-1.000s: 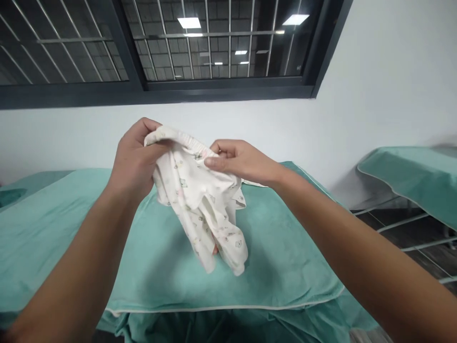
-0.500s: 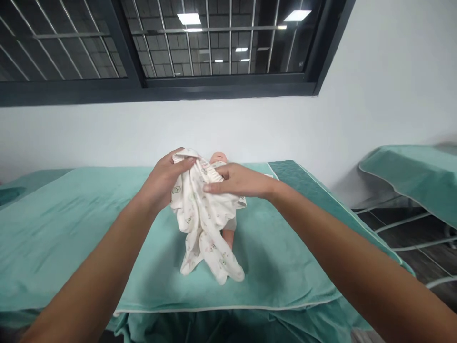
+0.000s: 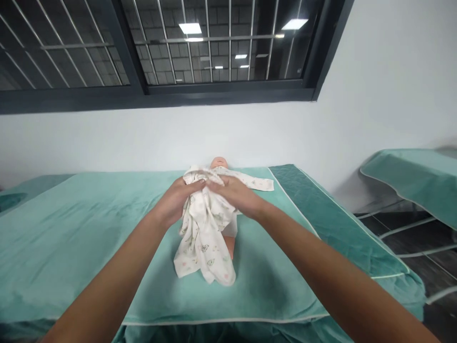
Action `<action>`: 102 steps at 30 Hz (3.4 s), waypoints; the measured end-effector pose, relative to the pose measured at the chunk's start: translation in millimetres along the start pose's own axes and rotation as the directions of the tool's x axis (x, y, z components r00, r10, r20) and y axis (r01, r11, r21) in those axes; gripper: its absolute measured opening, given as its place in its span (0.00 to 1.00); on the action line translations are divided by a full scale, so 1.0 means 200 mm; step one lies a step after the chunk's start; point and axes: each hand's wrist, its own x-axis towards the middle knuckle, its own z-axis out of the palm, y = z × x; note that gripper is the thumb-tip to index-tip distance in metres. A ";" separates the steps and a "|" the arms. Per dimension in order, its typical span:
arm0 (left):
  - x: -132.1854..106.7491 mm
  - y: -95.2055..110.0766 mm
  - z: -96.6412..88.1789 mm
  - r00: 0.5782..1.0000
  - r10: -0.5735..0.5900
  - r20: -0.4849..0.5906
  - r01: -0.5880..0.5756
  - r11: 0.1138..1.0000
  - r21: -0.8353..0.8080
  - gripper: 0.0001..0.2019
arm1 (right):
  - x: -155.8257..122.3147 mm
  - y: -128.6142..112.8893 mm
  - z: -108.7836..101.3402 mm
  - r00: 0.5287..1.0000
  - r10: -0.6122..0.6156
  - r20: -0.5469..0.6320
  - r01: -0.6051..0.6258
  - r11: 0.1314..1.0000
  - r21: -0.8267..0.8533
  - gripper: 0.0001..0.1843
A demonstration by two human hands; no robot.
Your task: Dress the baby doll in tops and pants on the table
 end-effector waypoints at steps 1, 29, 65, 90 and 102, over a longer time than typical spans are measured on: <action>0.00 -0.01 0.00 1.000 0.005 -0.020 -0.005 1.000 -0.020 0.22 | 0.00 0.01 0.00 0.997 0.025 0.072 -0.021 0.998 -0.061 0.21; -0.01 -0.12 -0.04 0.970 -0.146 0.197 0.173 0.976 -0.132 0.28 | 0.04 0.08 0.00 0.959 0.040 -0.282 0.042 0.960 0.276 0.22; -0.12 -0.28 0.03 0.941 -0.308 0.137 0.330 0.927 -0.177 0.25 | -0.28 0.23 -0.09 0.978 0.166 -0.128 -0.123 0.950 0.288 0.26; -0.22 -0.54 0.08 0.965 -0.261 0.011 0.166 0.645 0.746 0.10 | -0.59 0.81 0.07 0.873 0.027 -0.486 -0.235 0.898 -0.372 0.16; -0.31 -0.53 0.05 0.941 -0.334 0.062 0.326 0.939 0.113 0.17 | -0.49 0.87 0.02 0.763 -0.058 -0.643 -0.073 0.982 -0.174 0.14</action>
